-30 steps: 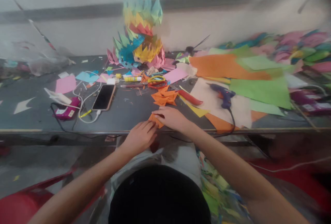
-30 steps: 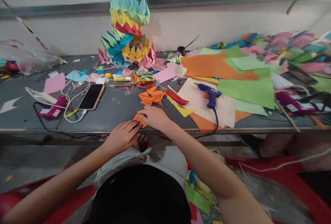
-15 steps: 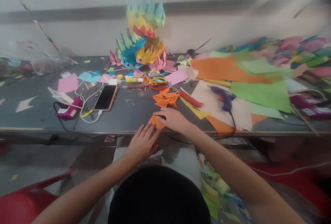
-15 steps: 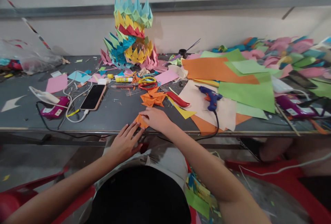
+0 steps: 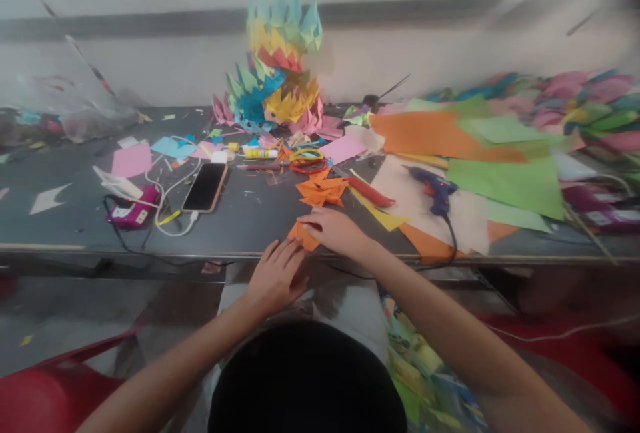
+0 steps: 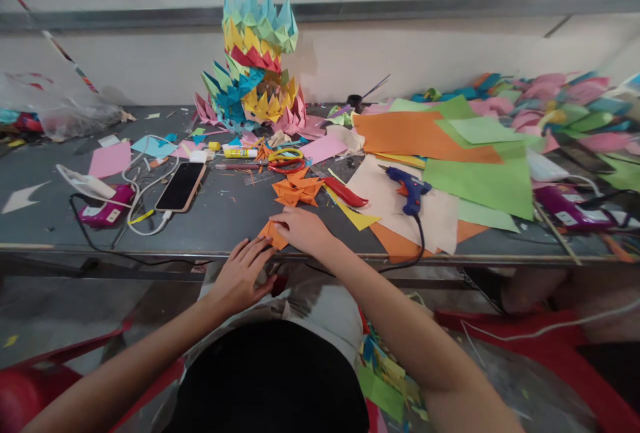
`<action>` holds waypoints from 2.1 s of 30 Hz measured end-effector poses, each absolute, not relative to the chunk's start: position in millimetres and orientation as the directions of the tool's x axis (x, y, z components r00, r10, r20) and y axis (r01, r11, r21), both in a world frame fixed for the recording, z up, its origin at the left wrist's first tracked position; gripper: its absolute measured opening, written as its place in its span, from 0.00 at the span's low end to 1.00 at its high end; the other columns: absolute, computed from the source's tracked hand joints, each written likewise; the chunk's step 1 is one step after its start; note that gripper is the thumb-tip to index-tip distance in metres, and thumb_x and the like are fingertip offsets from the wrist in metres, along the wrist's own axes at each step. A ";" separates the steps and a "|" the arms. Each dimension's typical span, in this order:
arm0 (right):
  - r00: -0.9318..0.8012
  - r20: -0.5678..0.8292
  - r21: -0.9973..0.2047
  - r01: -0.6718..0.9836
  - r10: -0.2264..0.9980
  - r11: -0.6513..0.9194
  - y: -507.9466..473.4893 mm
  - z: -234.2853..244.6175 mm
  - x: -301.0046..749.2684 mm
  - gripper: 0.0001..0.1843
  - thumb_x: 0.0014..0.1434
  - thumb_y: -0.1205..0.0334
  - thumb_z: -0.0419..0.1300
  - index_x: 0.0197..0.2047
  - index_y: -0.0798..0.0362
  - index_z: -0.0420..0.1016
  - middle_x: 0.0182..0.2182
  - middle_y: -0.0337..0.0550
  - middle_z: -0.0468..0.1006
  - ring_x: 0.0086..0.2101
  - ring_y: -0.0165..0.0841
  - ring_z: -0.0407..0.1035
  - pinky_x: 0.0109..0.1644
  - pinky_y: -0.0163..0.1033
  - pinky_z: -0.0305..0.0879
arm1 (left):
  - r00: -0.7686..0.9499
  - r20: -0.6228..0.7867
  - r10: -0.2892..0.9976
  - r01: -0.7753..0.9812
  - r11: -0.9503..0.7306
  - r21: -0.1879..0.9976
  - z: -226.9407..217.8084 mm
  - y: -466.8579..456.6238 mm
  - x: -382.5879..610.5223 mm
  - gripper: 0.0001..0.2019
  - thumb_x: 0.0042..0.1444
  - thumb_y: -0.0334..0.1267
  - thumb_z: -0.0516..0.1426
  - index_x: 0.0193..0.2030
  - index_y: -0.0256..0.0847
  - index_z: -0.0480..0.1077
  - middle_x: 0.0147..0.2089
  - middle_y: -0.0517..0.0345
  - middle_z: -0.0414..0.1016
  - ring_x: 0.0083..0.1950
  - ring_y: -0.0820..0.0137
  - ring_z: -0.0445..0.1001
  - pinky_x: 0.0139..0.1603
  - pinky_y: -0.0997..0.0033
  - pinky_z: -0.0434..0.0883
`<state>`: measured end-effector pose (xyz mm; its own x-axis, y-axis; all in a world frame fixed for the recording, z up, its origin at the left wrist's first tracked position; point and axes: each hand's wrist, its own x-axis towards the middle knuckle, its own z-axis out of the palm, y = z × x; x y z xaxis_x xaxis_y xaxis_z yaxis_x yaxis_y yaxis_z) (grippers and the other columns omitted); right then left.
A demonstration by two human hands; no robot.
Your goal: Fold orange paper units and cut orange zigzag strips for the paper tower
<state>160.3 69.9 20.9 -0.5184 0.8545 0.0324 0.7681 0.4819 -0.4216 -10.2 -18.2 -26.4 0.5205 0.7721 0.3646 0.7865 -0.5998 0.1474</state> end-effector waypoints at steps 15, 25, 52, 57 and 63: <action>-0.517 0.018 -0.424 0.771 0.856 0.475 69.2 20.1 159.8 0.17 0.60 0.61 0.50 0.49 0.49 0.74 0.43 0.44 0.75 0.40 0.32 0.69 0.44 0.35 0.63 | 0.490 0.375 0.787 0.808 -0.572 0.144 -29.4 -19.1 -7.3 0.23 0.55 0.40 0.53 0.58 0.42 0.61 0.59 0.47 0.63 0.61 0.60 0.59 0.61 0.55 0.55; -0.697 0.088 -0.639 0.508 0.711 0.577 75.9 34.1 191.7 0.15 0.59 0.58 0.54 0.47 0.51 0.75 0.42 0.46 0.72 0.42 0.33 0.67 0.47 0.40 0.63 | 0.485 0.336 0.807 0.809 -0.560 0.178 -17.3 -16.8 -2.0 0.21 0.53 0.42 0.54 0.55 0.43 0.64 0.55 0.48 0.65 0.59 0.58 0.60 0.58 0.54 0.58; -0.645 0.255 -0.462 0.574 0.721 0.676 62.2 9.3 189.7 0.10 0.60 0.61 0.53 0.36 0.53 0.75 0.38 0.45 0.72 0.39 0.32 0.66 0.45 0.38 0.62 | 0.460 0.317 0.829 0.823 -0.532 0.197 -23.2 -25.2 1.0 0.26 0.53 0.44 0.55 0.59 0.41 0.60 0.60 0.45 0.60 0.64 0.57 0.54 0.62 0.51 0.54; -0.623 0.341 -0.298 0.638 0.704 0.710 50.1 3.6 186.0 0.10 0.60 0.62 0.53 0.34 0.53 0.76 0.37 0.46 0.75 0.38 0.34 0.67 0.44 0.40 0.62 | 0.432 0.309 0.847 0.849 -0.497 0.177 -23.5 -26.2 6.6 0.27 0.53 0.44 0.55 0.59 0.40 0.59 0.60 0.45 0.61 0.63 0.56 0.55 0.62 0.51 0.54; -0.635 0.396 -0.253 0.619 0.663 0.744 33.9 -5.7 186.9 0.12 0.60 0.63 0.51 0.36 0.52 0.77 0.37 0.47 0.77 0.41 0.35 0.69 0.46 0.41 0.63 | 0.427 0.335 0.839 0.847 -0.502 0.177 -25.5 -26.7 7.0 0.26 0.52 0.43 0.56 0.58 0.42 0.61 0.60 0.45 0.61 0.63 0.56 0.55 0.62 0.51 0.55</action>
<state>186.9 33.9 -5.7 -0.6352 0.6633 0.3956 0.6189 0.7436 -0.2531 7.0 -26.7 -25.5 0.4275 0.8395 0.3354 0.8467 -0.5018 0.1768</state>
